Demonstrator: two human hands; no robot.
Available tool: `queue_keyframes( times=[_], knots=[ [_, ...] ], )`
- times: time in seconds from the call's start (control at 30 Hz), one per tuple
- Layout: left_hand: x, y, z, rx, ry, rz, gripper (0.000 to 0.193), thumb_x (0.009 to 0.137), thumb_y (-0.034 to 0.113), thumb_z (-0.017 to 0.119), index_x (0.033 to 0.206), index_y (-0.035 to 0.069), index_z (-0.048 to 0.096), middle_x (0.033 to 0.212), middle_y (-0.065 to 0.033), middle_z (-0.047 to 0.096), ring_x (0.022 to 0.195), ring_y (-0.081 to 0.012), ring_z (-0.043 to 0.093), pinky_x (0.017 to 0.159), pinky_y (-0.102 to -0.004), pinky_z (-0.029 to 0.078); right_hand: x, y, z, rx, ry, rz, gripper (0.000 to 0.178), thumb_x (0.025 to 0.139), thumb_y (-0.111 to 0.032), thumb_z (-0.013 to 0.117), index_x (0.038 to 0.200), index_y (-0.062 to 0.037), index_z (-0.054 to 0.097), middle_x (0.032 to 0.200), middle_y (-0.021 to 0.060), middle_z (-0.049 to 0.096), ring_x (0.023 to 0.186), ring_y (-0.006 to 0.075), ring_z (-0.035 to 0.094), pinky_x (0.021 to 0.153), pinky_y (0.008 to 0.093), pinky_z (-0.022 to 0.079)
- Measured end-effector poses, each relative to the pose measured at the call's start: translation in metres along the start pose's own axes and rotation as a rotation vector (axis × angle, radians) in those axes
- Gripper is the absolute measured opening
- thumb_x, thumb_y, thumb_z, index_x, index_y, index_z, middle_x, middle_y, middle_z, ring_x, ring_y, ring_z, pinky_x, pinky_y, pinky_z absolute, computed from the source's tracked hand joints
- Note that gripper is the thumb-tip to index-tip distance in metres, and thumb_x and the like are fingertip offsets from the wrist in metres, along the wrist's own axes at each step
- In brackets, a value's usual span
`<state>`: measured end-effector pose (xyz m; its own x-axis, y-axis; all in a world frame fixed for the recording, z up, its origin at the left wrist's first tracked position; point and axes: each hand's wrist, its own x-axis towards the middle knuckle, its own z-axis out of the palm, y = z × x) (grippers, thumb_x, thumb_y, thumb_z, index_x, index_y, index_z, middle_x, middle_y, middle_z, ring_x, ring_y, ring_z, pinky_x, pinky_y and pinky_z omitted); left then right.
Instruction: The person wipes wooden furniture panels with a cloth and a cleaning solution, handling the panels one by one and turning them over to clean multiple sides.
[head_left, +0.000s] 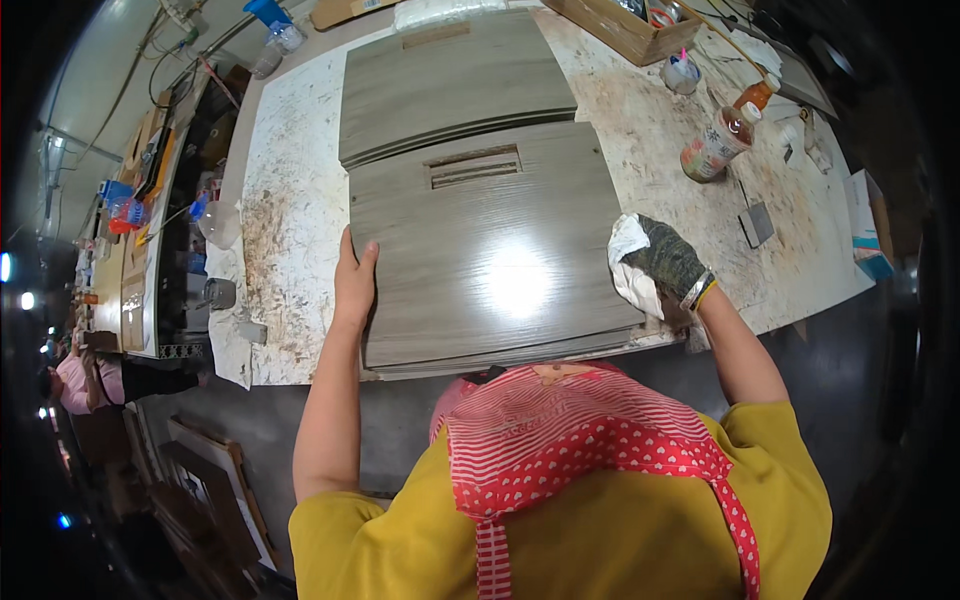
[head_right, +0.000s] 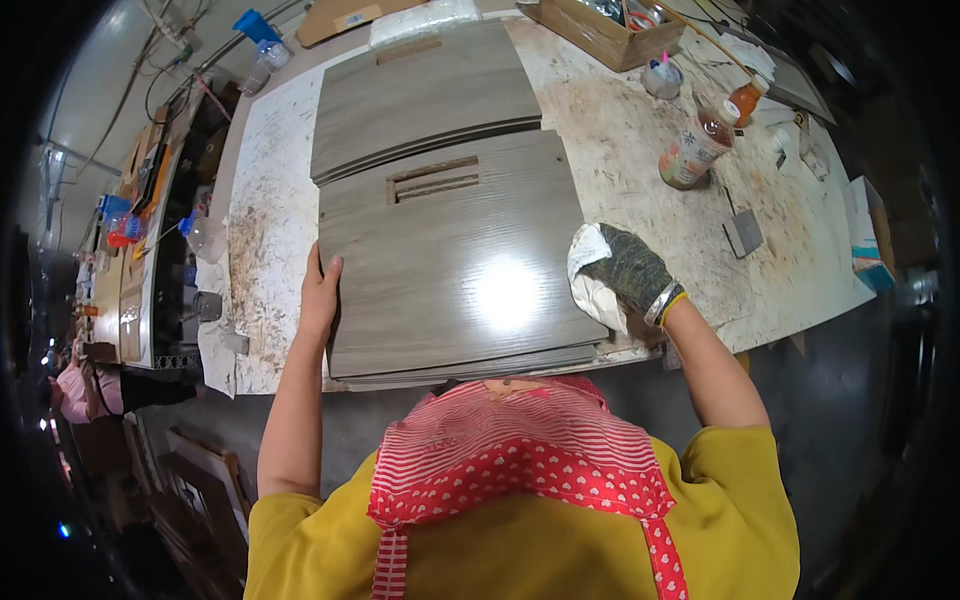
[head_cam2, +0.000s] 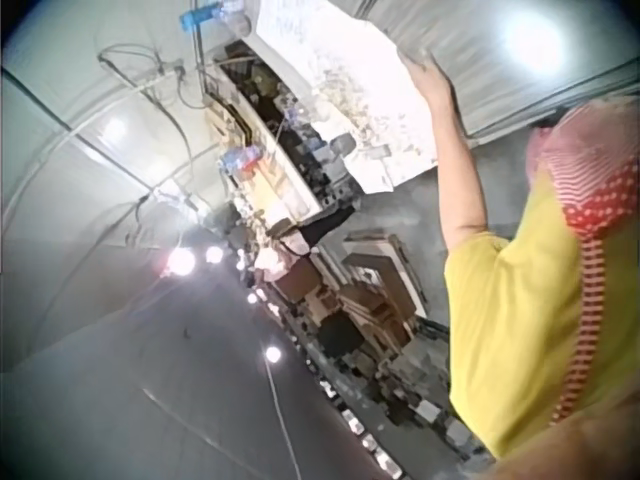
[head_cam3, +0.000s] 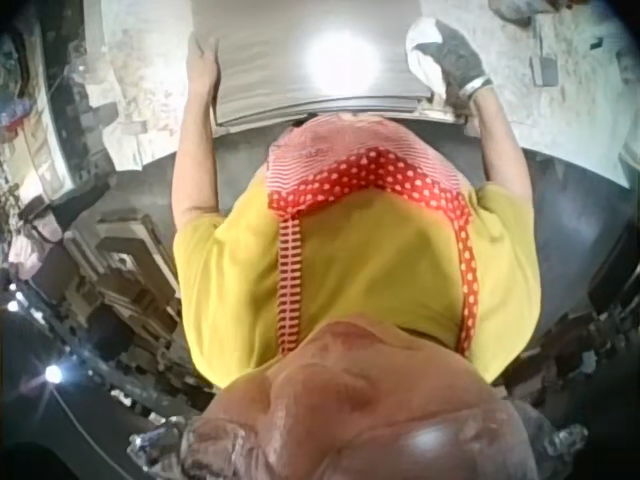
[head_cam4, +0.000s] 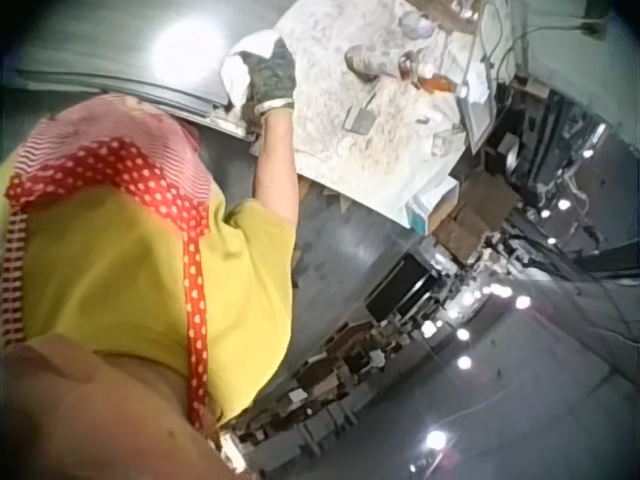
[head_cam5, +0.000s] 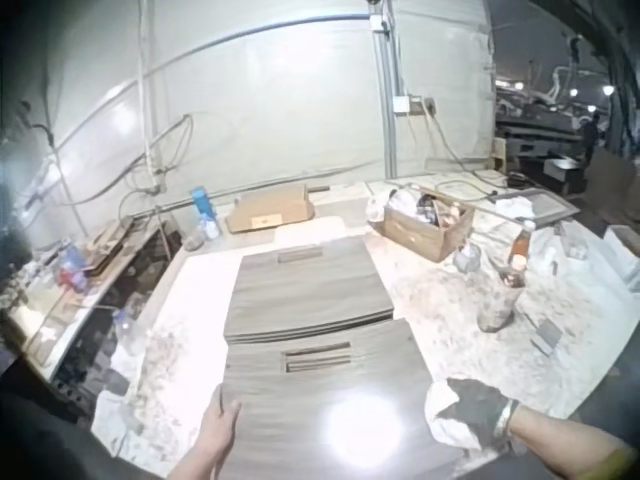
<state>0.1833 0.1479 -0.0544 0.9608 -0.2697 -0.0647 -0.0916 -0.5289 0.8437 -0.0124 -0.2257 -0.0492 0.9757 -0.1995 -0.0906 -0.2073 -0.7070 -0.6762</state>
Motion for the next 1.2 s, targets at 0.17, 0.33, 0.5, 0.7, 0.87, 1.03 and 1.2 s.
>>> queue_keyframes(
  times=[0.17,0.33,0.5,0.7,0.87,1.03,1.2],
  knots=[
    [-0.017,-0.003,-0.011,-0.073,-0.035,-0.043,0.051,0.087,0.015,0.050,0.130,-0.003,0.029,0.125,-0.0196,0.044,0.114,-0.0257,0.043,0.096,-0.0305,0.032,-0.030,-0.002,0.006,-0.334,-0.162,-0.250,0.037,0.072,-0.024,0.059,0.104,-0.0056,0.054,0.106,0.0148,0.056,0.103,0.0298,0.051,0.090,0.0366,0.039],
    [-0.033,0.005,-0.016,-0.157,-0.078,-0.064,0.055,0.085,0.011,0.052,0.132,-0.003,0.027,0.129,-0.0186,0.040,0.118,-0.0254,0.039,0.099,-0.0300,0.028,-0.043,-0.022,0.010,0.101,-0.047,0.165,0.035,0.078,-0.027,0.056,0.102,-0.0029,0.053,0.097,0.0179,0.058,0.092,0.0315,0.055,0.080,0.0358,0.044],
    [-0.049,-0.006,-0.028,-0.211,-0.148,-0.094,0.058,0.084,0.010,0.052,0.134,-0.002,0.024,0.136,-0.0179,0.031,0.124,-0.0257,0.032,0.102,-0.0315,0.024,-0.049,-0.016,0.011,-0.032,-0.047,0.149,0.038,0.077,-0.029,0.056,0.105,-0.0031,0.052,0.099,0.0195,0.057,0.093,0.0339,0.055,0.080,0.0380,0.043],
    [0.010,-0.005,-0.075,-0.166,-0.241,-0.177,0.055,0.088,0.028,0.049,0.132,0.000,0.031,0.136,-0.0134,0.034,0.125,-0.0237,0.033,0.102,-0.0330,0.027,-0.002,-0.003,-0.054,-0.519,-0.323,-0.151,0.029,0.073,-0.026,0.059,0.100,-0.0157,0.062,0.106,0.0150,0.057,0.098,0.0302,0.054,0.085,0.0364,0.043],
    [0.105,0.011,-0.068,-0.378,-0.001,-0.124,0.057,0.090,0.039,0.042,0.131,0.001,0.033,0.132,-0.0109,0.039,0.119,-0.0224,0.040,0.098,-0.0364,0.031,0.100,-0.039,-0.083,-0.270,0.180,-0.193,0.026,0.075,-0.021,0.055,0.100,-0.0170,0.062,0.109,0.0167,0.055,0.103,0.0294,0.051,0.089,0.0344,0.040],
    [0.166,0.009,-0.017,0.012,0.095,0.155,0.054,0.090,0.029,0.043,0.129,-0.006,0.031,0.132,-0.0242,0.034,0.124,-0.0337,0.031,0.101,-0.0356,0.026,0.170,-0.099,-0.037,-0.064,0.446,-0.157,0.052,0.074,-0.035,0.063,0.114,-0.0050,0.047,0.102,0.0146,0.056,0.095,0.0256,0.056,0.081,0.0334,0.046],
    [0.183,-0.012,0.005,0.423,0.185,0.465,0.044,0.091,0.021,0.040,0.124,-0.008,0.036,0.133,-0.0242,0.032,0.124,-0.0353,0.030,0.102,-0.0367,0.025,0.247,-0.212,0.047,-0.449,0.548,-0.866,0.047,0.072,-0.033,0.057,0.110,-0.0050,0.051,0.110,0.0181,0.054,0.103,0.0304,0.052,0.089,0.0431,0.039]
  ],
)
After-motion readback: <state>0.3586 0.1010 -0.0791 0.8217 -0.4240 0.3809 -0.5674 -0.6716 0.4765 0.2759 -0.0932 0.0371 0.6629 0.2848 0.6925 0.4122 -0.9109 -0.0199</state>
